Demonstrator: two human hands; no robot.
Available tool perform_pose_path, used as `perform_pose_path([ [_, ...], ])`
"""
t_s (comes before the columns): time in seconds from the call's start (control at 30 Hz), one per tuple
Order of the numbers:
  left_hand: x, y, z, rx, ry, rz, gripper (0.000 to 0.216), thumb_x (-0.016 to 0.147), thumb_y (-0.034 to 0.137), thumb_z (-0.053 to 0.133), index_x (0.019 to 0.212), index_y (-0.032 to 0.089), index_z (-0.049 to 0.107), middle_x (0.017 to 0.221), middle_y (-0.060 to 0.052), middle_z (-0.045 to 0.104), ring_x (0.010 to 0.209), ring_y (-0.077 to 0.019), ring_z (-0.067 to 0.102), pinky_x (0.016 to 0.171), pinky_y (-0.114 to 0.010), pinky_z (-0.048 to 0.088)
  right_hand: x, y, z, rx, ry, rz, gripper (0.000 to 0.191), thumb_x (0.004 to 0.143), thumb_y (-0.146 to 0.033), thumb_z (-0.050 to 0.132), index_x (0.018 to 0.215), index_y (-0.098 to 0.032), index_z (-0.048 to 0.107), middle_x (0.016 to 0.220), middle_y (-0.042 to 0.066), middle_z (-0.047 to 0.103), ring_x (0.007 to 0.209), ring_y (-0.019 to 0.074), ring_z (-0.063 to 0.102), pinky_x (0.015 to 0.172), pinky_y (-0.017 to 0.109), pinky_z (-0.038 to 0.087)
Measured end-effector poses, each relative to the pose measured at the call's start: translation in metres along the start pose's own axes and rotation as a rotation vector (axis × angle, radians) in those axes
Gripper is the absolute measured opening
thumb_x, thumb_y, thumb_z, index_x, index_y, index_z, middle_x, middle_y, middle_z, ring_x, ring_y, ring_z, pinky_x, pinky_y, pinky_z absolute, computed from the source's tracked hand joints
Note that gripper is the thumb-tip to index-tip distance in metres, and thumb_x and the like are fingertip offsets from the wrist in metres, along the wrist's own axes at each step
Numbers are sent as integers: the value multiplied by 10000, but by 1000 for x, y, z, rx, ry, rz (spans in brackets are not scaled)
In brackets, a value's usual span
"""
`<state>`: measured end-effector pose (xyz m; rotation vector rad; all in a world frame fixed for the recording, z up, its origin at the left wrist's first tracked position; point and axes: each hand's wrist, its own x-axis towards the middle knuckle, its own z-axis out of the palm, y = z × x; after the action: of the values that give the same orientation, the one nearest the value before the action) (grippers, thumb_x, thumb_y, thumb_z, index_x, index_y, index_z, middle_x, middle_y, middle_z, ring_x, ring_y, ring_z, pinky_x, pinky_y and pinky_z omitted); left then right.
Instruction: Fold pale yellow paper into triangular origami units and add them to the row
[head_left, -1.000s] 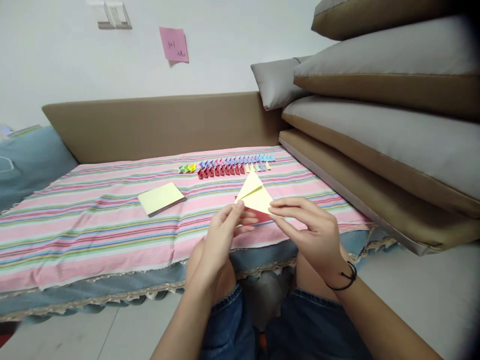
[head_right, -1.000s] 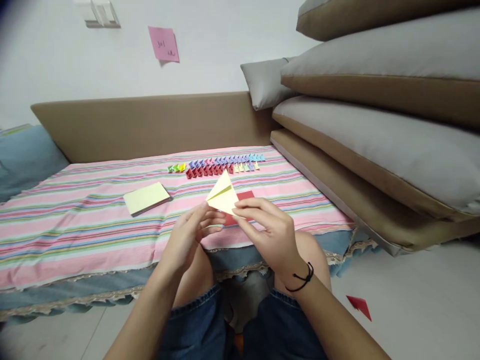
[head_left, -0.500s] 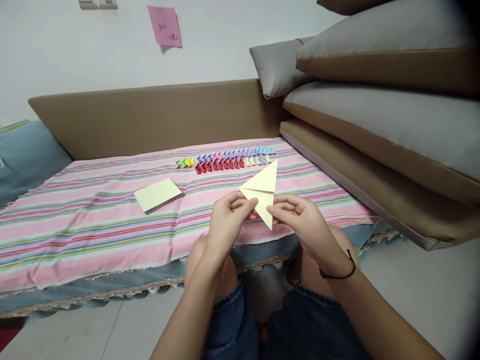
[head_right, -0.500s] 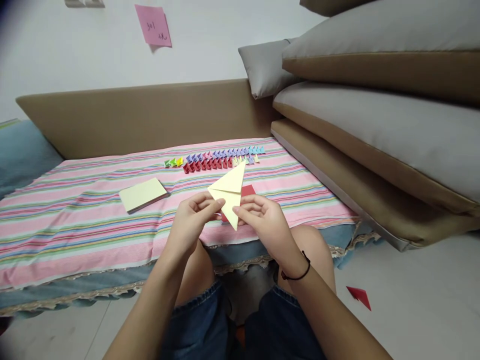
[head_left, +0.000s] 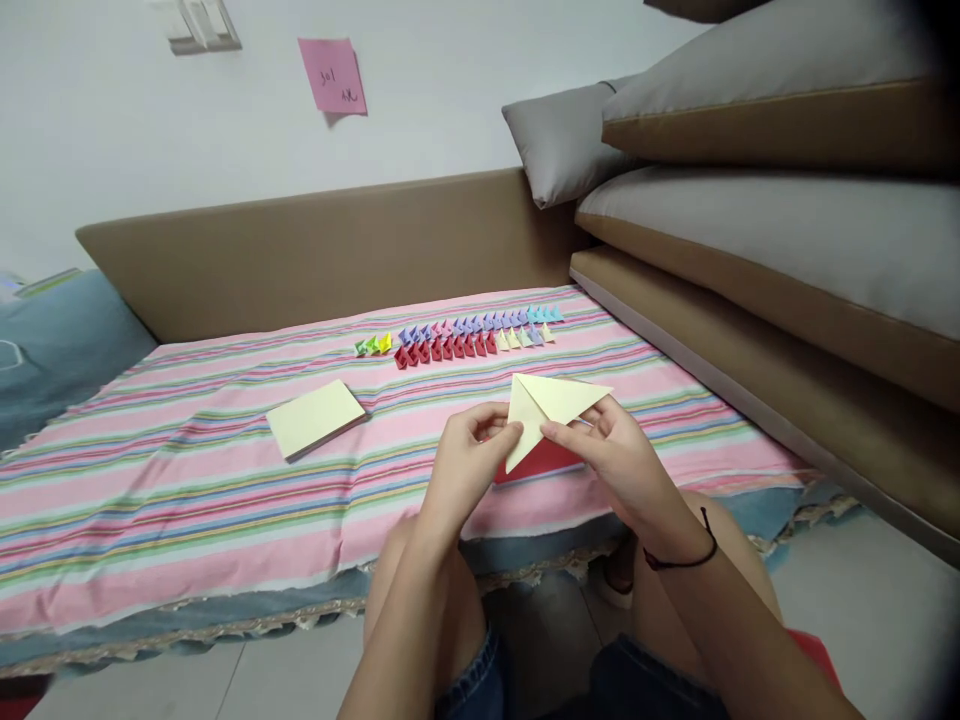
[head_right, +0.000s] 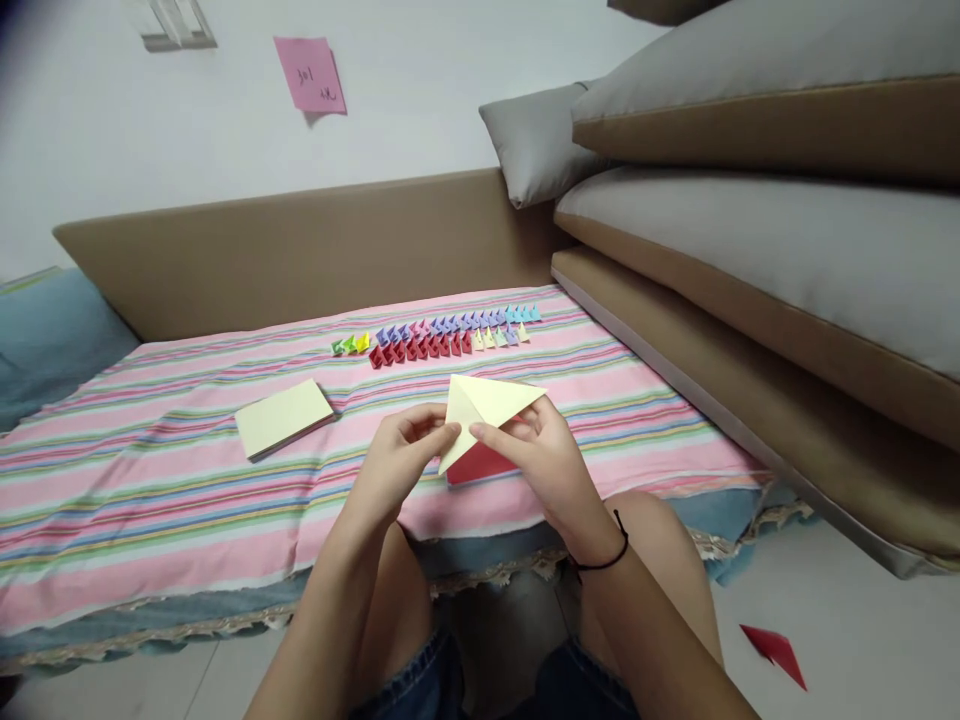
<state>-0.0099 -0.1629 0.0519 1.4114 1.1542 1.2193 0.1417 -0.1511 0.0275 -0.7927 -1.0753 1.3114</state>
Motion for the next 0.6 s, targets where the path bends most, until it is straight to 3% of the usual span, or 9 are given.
perform_pose_path([
  [0.13, 21, 9, -1, -34, -1, -11, 189, 745, 272, 605, 845, 145, 704, 758, -32, 676, 679, -134, 584, 598, -221, 433, 23, -1, 1, 1, 83, -1, 508, 655, -301, 754, 1100, -216, 524, 948, 41, 692, 859, 192, 654, 725, 315, 533],
  [0.23, 42, 12, -3, -85, 74, 55, 188, 723, 327, 641, 765, 149, 685, 725, -22, 658, 667, -129, 572, 585, -217, 424, 40, -2, 4, -30, 57, -6, 548, 629, -294, 773, 1107, -212, 518, 870, 30, 705, 807, 193, 665, 704, 316, 532],
  [0.37, 65, 5, -6, -128, 176, 83, 205, 678, 333, 689, 677, 130, 660, 647, -10, 618, 597, -110, 535, 564, -225, 419, 55, -2, 7, -33, -41, 35, 464, 658, -293, 749, 1064, -201, 545, 907, 48, 707, 816, 202, 670, 713, 325, 526],
  [0.47, 71, -8, -7, -218, 184, -10, 226, 657, 338, 714, 650, 122, 647, 619, -2, 600, 577, -96, 532, 571, -218, 429, 60, 5, 4, -63, -93, 88, 401, 649, -277, 757, 995, -184, 577, 894, 54, 710, 810, 207, 670, 720, 331, 522],
  [0.6, 70, -27, -9, -435, 53, -177, 256, 662, 342, 723, 617, 121, 604, 595, 8, 572, 546, -78, 525, 556, -199, 435, 60, 20, -4, -8, -143, 121, 366, 672, -308, 749, 978, -190, 588, 889, 49, 717, 834, 207, 668, 737, 318, 509],
])
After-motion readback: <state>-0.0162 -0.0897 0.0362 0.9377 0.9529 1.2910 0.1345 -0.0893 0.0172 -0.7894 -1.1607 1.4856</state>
